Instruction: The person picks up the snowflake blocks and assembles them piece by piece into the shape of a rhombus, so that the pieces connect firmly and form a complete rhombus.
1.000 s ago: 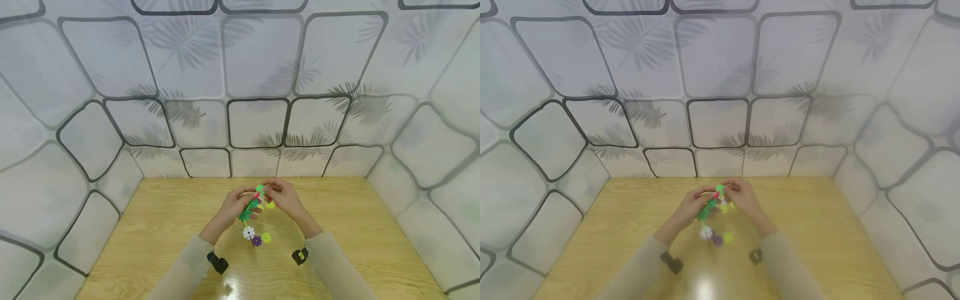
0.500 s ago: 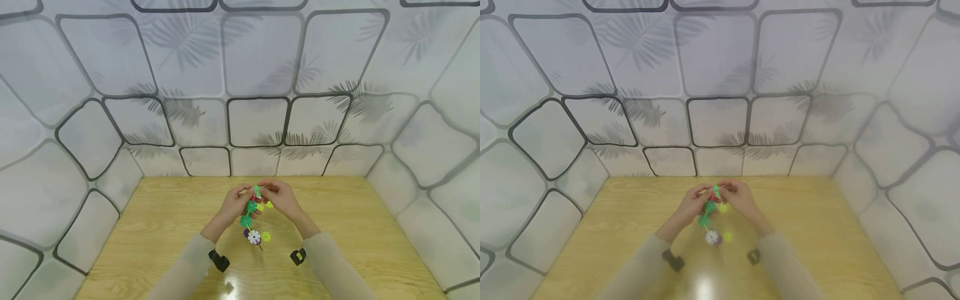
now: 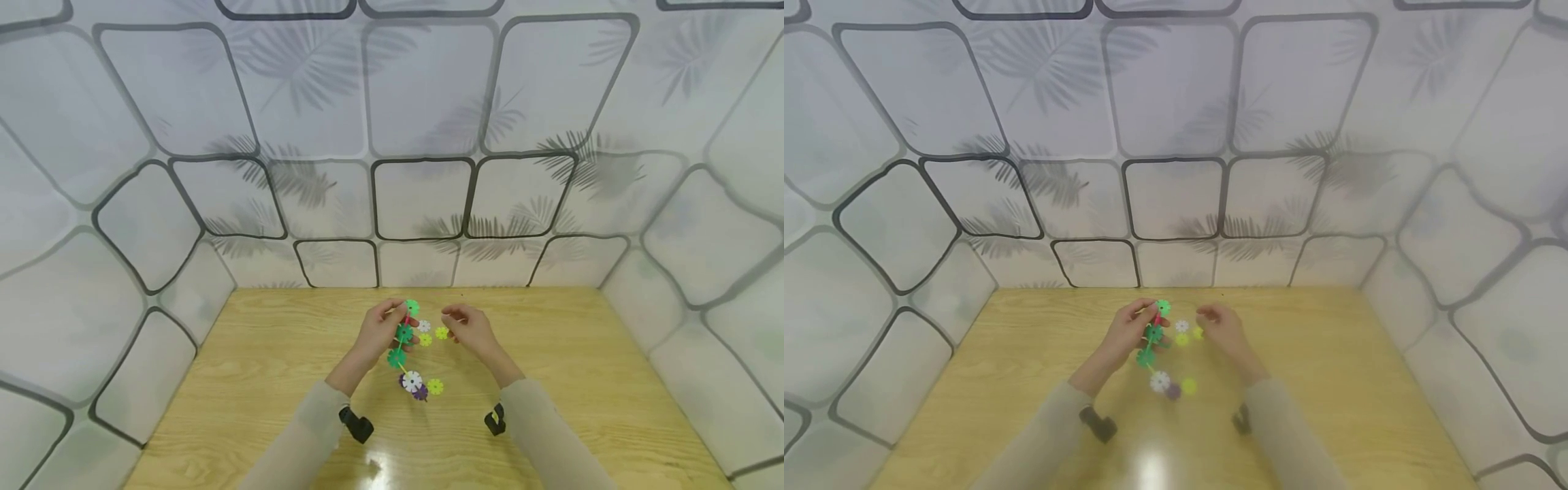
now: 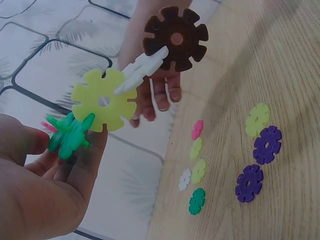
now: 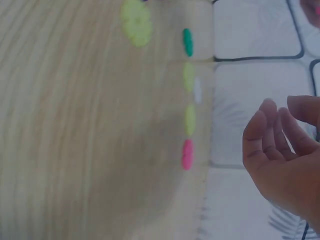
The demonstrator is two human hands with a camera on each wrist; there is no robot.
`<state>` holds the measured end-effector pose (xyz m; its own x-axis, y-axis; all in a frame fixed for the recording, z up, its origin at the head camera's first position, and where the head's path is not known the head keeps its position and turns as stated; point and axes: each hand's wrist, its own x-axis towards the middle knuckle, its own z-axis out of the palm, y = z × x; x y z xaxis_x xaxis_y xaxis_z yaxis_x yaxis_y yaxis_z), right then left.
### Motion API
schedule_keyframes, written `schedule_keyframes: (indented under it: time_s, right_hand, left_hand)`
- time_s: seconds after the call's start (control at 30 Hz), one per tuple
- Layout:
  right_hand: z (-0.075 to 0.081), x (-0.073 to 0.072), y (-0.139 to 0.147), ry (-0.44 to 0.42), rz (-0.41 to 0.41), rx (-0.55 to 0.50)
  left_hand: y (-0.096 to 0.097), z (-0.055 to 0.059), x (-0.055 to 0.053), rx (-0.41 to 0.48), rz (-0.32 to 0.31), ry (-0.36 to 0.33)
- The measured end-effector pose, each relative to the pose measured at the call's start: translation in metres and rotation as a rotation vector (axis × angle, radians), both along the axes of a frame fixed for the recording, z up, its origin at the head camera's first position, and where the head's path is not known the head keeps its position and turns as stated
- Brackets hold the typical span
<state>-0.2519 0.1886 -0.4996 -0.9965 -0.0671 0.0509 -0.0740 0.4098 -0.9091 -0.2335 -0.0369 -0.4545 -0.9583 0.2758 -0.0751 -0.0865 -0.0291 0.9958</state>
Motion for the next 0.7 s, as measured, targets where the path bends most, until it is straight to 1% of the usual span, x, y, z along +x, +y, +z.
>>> schedule_keyframes:
  time_s: [0.1,0.23,0.4,0.7]
  right_hand:
    - [-0.008,0.0,0.005,-0.016,-0.008,0.053]
    - [-0.017,0.0,0.01,-0.014,-0.017,0.1]
    - [-0.032,-0.006,0.017,-0.012,-0.054,0.173]
    - [-0.053,-0.009,0.028,-0.037,-0.067,0.225]
  left_hand:
    - [0.0,0.0,0.0,0.0,0.002,0.0]
    - [-0.001,0.0,-0.001,-0.01,0.003,0.009]
    - [-0.002,-0.001,-0.002,-0.017,0.002,0.019]
    - [-0.003,-0.003,-0.004,-0.014,0.008,0.02]
